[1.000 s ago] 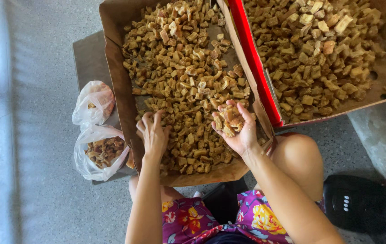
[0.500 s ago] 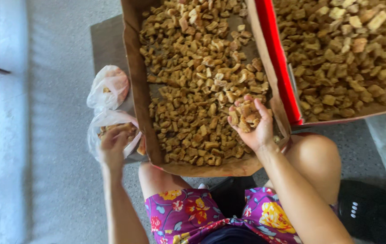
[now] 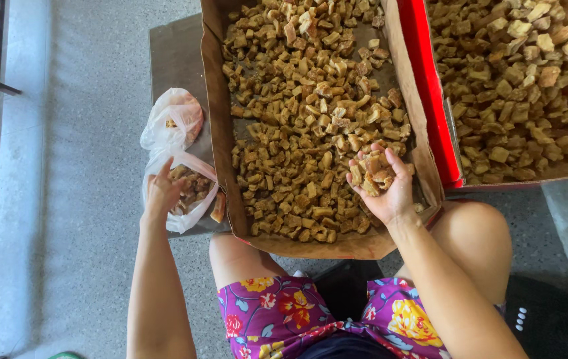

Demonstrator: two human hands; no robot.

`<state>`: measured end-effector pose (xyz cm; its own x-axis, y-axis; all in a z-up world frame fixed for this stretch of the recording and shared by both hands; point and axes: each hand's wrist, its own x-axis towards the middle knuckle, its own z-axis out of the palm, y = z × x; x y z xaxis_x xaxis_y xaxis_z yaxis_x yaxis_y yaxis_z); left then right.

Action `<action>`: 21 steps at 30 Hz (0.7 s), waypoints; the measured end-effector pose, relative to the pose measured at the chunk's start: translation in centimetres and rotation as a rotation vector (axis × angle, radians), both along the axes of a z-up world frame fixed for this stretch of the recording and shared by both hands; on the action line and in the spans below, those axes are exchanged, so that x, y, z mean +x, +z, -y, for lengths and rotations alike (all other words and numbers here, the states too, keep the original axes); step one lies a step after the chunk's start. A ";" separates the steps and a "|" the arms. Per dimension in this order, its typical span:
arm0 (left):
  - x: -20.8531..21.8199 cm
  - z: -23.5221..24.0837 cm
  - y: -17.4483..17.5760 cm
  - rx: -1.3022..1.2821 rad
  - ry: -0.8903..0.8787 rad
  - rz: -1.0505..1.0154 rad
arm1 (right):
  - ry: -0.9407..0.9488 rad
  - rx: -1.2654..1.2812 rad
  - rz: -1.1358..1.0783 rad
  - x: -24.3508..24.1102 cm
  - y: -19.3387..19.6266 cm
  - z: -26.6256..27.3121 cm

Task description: The person sits on the floor and sorts small, brown, cubed food items by hand. They pick up handfuls from a large cardboard box on the left and transfer them into a second cardboard box on the right. Two plastic bags containing similar items are visible on the floor to the left.

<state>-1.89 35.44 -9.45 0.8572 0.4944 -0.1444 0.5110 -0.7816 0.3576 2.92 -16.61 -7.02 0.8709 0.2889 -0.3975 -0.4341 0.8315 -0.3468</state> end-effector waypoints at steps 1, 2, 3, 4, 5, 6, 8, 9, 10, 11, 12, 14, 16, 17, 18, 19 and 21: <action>0.7 0.5 0.8 -0.035 0.009 0.004 | 0.005 0.009 -0.005 0.2 0.0 -0.1; 1.1 0.9 1.5 -0.069 0.019 0.009 | 0.004 0.006 0.003 0.3 0.0 -0.1; 1.3 1.3 2.1 -0.050 -0.038 0.088 | 0.000 0.003 0.007 0.2 -0.1 -0.1; 1.5 1.7 2.8 -0.032 -0.095 0.167 | -0.004 -0.001 0.010 0.2 -0.2 -0.1; 1.5 2.1 3.3 -0.014 -0.152 0.244 | -0.007 0.003 0.005 0.1 -0.3 0.0; 1.3 2.6 3.8 -0.056 -0.132 0.231 | -0.011 0.007 0.000 0.1 -0.3 0.0; 0.9 3.4 4.8 -0.137 -0.088 0.210 | -0.008 0.001 0.002 0.3 -0.2 0.0; 0.3 3.6 5.3 -0.048 -0.127 0.244 | -0.005 -0.010 0.006 0.2 -0.2 -0.1; -0.8 3.7 5.9 0.042 -0.166 0.278 | -0.001 -0.020 0.009 0.2 -0.1 -0.1; -1.8 3.9 6.4 0.133 -0.207 0.311 | -0.001 -0.028 0.003 0.2 -0.1 -0.2; -2.9 4.3 6.6 0.236 -0.138 0.259 | -0.002 -0.035 -0.004 0.2 0.0 -0.3; -4.6 5.2 6.4 0.440 -0.005 0.154 | -0.008 -0.035 -0.009 0.2 0.0 -0.3; -5.3 5.0 4.6 0.212 0.178 -0.013 | -0.004 -0.021 -0.008 0.1 -0.2 -0.1; -5.5 4.3 3.2 0.115 0.236 -0.027 | -0.001 -0.015 -0.007 0.1 -0.3 -0.1; -5.8 3.2 1.7 0.035 0.278 0.048 | 0.003 -0.009 -0.007 0.1 -0.3 -0.1; -6.1 1.7 0.2 -0.078 0.306 0.186 | 0.003 -0.004 -0.009 0.0 -0.4 0.0; -6.5 -1.3 -2.4 -0.414 0.356 0.469 | 0.000 -0.011 -0.002 0.0 -0.6 0.0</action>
<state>-8.41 36.76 -11.83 0.6721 0.7395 -0.0364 0.4294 -0.3493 0.8328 2.94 -16.63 -7.60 0.8699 0.2849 -0.4025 -0.4351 0.8277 -0.3545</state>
